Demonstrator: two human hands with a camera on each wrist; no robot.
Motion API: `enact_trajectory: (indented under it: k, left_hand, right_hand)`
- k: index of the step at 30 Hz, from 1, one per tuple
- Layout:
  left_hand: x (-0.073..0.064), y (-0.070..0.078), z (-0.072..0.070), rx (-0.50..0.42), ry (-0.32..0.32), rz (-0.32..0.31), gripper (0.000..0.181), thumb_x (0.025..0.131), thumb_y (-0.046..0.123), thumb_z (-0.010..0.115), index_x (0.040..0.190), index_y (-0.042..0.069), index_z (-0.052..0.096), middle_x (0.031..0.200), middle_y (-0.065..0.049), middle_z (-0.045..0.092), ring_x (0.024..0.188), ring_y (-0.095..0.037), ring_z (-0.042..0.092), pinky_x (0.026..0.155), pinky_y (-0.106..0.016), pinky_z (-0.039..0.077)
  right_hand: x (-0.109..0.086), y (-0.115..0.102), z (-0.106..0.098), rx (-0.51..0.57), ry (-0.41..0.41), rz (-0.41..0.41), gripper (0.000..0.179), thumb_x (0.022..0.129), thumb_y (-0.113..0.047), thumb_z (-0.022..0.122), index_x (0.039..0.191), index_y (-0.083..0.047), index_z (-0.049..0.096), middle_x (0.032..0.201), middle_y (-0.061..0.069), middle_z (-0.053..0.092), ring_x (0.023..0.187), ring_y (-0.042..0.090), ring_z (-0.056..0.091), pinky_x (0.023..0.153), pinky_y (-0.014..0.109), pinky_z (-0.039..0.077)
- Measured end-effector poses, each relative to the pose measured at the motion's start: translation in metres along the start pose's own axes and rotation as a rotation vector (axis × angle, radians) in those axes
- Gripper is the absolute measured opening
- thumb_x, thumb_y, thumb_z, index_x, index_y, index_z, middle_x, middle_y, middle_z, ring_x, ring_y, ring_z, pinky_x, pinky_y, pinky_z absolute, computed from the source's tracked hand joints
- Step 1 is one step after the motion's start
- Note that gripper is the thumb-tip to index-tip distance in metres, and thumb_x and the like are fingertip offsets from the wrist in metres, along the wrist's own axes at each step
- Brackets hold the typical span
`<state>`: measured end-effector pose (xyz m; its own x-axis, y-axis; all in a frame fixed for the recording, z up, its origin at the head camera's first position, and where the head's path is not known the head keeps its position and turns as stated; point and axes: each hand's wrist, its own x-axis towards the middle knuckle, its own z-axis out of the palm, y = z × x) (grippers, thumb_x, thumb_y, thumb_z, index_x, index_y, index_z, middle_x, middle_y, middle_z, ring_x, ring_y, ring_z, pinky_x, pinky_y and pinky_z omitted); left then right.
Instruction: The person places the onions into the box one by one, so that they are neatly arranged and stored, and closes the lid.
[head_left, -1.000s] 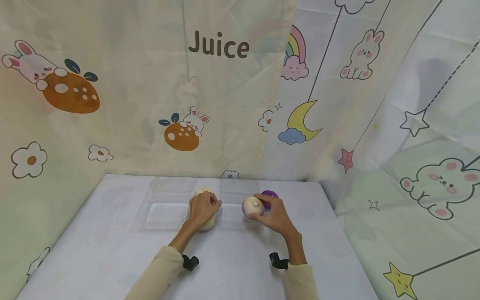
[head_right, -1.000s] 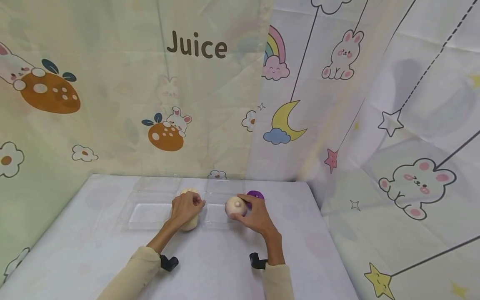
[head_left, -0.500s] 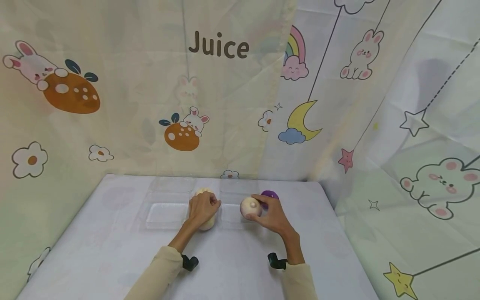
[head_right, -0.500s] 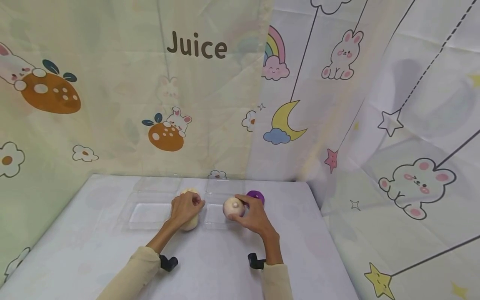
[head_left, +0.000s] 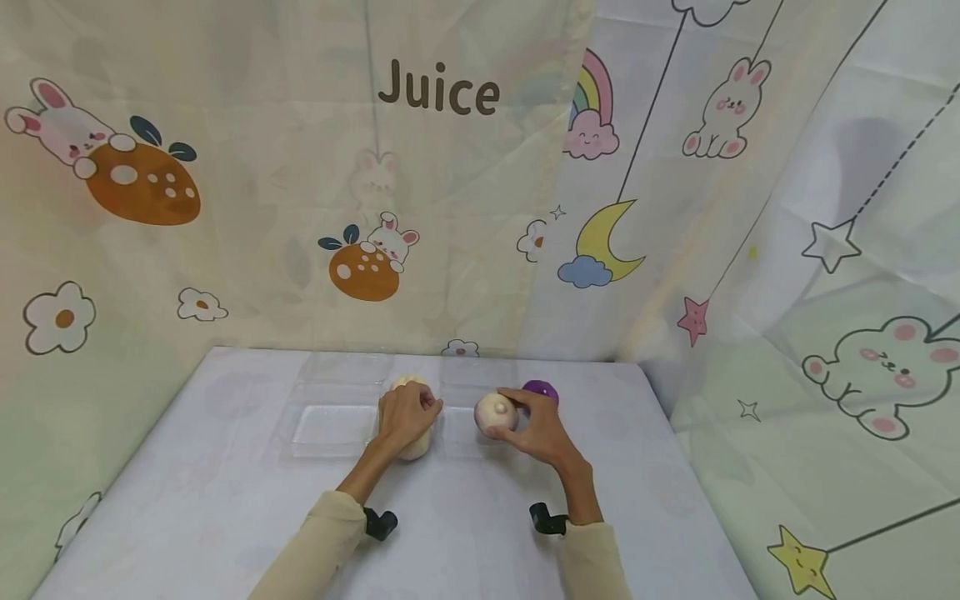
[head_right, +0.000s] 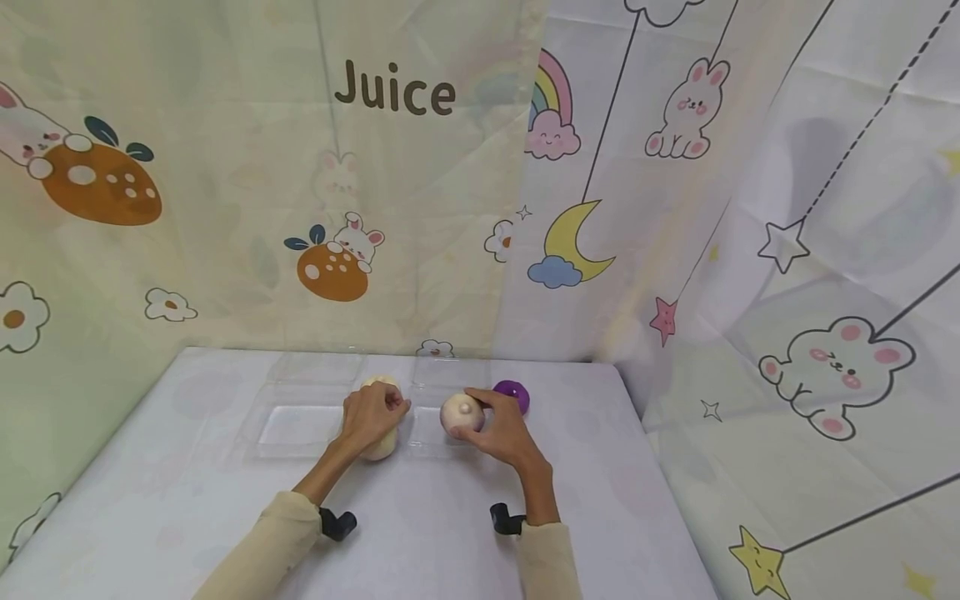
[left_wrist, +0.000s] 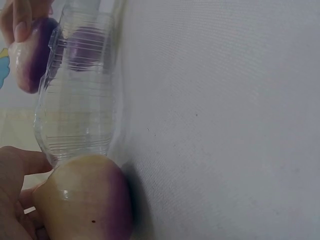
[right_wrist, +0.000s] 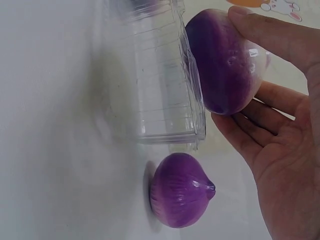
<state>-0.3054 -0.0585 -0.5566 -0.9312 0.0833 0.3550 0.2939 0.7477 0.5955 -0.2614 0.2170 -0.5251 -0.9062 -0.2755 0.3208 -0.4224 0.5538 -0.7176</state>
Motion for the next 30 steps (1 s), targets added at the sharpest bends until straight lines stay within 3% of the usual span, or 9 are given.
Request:
enact_trajectory:
  k: [16, 30]
  left_hand:
    - [-0.001, 0.001, 0.0, -0.004, 0.001, -0.014, 0.022, 0.09, 0.024, 0.082, 0.07, 0.019, 0.073, 0.066, 0.007, 0.068, 0.065, -0.012, 0.059, 0.067, -0.038, 0.045]
    - [-0.001, 0.002, -0.002, 0.003, -0.014, -0.032, 0.022, 0.09, 0.026, 0.083, 0.071, 0.02, 0.074, 0.067, 0.007, 0.069, 0.066, -0.012, 0.06, 0.068, -0.038, 0.048]
  right_hand:
    - [0.009, 0.005, 0.012, 0.001, -0.021, 0.034, 0.069, 0.081, -0.035, 0.098, 0.139, -0.006, 0.074, 0.134, 0.01, 0.078, 0.119, 0.027, 0.075, 0.101, 0.054, 0.061]
    - [0.014, 0.004, 0.022, 0.013, -0.037, 0.054, 0.069, 0.08, -0.037, 0.098, 0.138, -0.006, 0.075, 0.136, 0.013, 0.077, 0.122, 0.032, 0.074, 0.104, 0.058, 0.06]
